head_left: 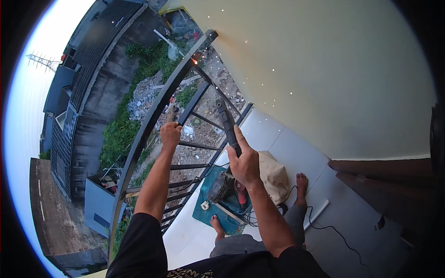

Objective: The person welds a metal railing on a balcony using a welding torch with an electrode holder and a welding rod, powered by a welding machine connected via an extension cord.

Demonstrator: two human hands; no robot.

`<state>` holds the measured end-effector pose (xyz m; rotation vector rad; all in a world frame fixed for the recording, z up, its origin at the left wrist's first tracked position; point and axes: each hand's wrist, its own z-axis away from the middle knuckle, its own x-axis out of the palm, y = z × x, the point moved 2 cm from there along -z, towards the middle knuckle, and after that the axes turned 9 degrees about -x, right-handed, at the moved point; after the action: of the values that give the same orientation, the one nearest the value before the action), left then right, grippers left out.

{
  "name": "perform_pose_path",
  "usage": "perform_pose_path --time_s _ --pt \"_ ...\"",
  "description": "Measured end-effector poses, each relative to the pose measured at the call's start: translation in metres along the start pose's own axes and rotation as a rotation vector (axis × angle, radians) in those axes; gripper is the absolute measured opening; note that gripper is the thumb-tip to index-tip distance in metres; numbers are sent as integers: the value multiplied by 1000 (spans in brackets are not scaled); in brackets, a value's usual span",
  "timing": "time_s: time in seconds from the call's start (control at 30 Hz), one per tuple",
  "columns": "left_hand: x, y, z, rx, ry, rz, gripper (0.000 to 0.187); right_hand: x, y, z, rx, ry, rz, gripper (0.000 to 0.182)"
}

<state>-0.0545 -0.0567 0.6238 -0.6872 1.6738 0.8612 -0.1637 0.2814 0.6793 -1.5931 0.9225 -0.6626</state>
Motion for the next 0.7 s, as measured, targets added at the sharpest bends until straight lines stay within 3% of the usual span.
perform_pose_path --time_s 0.7 --pt "0 3 1 -10 -15 -6 25 5 1 3 -1 -39 -16 61"
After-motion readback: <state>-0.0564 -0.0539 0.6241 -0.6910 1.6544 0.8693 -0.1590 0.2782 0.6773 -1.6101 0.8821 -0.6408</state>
